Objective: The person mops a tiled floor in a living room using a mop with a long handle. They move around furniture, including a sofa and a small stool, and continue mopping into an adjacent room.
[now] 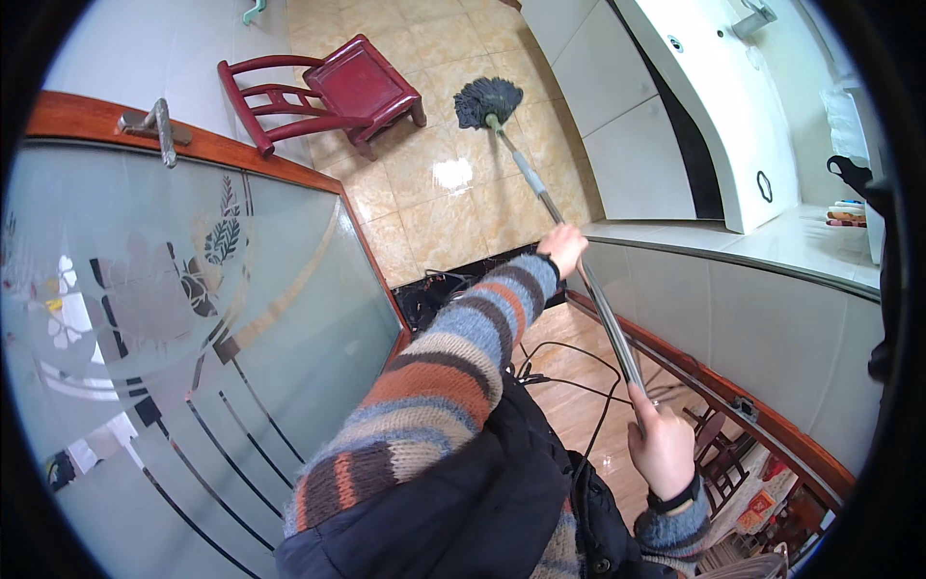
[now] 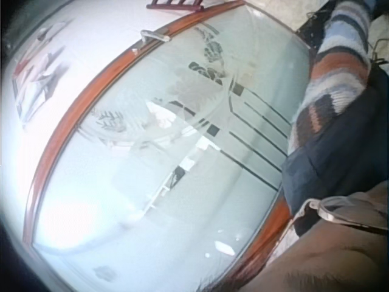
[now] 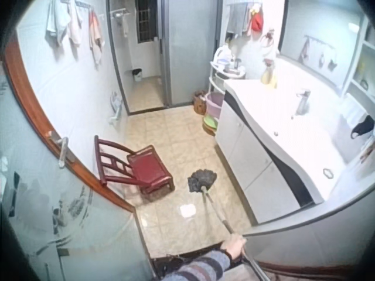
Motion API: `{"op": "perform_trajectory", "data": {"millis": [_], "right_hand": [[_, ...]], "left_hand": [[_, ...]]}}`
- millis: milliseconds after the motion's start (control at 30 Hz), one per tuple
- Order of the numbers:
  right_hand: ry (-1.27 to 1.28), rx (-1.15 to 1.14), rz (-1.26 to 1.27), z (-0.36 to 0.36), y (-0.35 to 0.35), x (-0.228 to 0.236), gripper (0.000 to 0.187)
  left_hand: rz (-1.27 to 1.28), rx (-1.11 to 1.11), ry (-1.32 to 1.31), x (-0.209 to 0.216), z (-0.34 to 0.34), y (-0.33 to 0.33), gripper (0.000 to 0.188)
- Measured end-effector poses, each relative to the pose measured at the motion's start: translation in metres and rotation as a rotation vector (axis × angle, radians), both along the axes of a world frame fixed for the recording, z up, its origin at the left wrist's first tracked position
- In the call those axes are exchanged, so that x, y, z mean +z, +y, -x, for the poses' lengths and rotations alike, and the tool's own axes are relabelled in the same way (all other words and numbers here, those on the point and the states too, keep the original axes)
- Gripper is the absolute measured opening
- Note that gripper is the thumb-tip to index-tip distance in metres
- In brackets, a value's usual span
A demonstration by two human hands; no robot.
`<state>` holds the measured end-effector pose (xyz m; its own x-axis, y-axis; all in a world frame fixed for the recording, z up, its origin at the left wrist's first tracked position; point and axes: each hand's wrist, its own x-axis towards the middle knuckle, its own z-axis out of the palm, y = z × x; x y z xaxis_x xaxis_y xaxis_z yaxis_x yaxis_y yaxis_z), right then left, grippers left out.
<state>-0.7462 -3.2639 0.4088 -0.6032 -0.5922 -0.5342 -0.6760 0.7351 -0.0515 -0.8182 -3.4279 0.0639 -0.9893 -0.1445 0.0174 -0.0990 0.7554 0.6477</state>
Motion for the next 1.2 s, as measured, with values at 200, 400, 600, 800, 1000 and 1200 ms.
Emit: {"op": "perform_trajectory", "data": {"millis": [200, 400, 600, 800, 1000, 1200], "right_hand": [[-0.21, -0.124, 0.058, -0.017, 0.057, 0.056, 0.051], [-0.37, -0.071, 0.042, -0.018, 0.099, 0.062, 0.048], [-0.324, 0.251, 0.008, -0.016, 0.112, 0.046, 0.044], [-0.193, 0.486, -0.047, -0.017, 0.124, 0.066, 0.041], [0.038, 0.507, -0.2, -0.022, 0.127, 0.113, 0.035], [0.455, 0.585, -0.15, -0.028, 0.094, 0.131, 0.031]], "left_hand": [[-0.094, -0.161, 0.065, 0.044, -0.072, 0.047, 0.01], [-0.058, -0.171, -0.113, 0.058, -0.14, 0.072, 0.014], [-0.09, 0.002, -0.14, 0.048, -0.194, 0.09, 0.011], [-0.187, 0.183, 0.0, 0.049, -0.211, 0.141, 0.012], [-0.287, 0.245, 0.164, 0.069, -0.177, 0.175, 0.013], [-0.343, 0.294, 0.309, 0.091, -0.116, 0.157, 0.01]]}}
